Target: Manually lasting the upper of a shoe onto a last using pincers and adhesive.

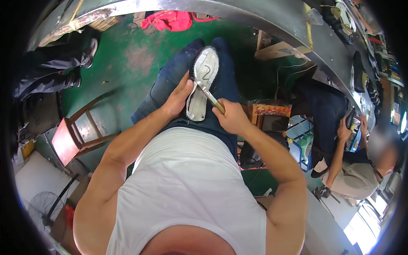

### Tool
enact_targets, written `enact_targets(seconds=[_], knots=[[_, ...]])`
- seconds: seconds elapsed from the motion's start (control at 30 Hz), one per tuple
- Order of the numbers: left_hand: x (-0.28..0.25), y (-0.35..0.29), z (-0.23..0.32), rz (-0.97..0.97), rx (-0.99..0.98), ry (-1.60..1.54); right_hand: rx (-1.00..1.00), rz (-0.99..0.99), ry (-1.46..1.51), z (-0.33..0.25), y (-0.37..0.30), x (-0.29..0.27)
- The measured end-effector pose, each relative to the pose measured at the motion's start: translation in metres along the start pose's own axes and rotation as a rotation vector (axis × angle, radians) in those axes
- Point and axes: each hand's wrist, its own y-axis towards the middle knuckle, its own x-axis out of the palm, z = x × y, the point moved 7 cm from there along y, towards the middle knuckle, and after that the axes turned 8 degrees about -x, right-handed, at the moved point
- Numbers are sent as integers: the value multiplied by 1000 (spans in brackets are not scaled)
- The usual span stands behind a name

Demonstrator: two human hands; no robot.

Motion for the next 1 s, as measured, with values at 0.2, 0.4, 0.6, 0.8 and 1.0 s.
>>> enact_targets(seconds=[0.2,0.4,0.6,0.8,1.0], knots=[[1,3,-1,181,-38,72,241,-80,200,12,-11,-3],[0,0,4,252,14,307,-258,33,-485,-26,18,-65],[-4,-1,2,255,58,394,-136,-24,-148,-2,10,-35],[-9,3,8,260,20,386,-192,191,-81,7,10,-10],[-16,5,2,246,48,363,190,-185,208,0,29,-23]])
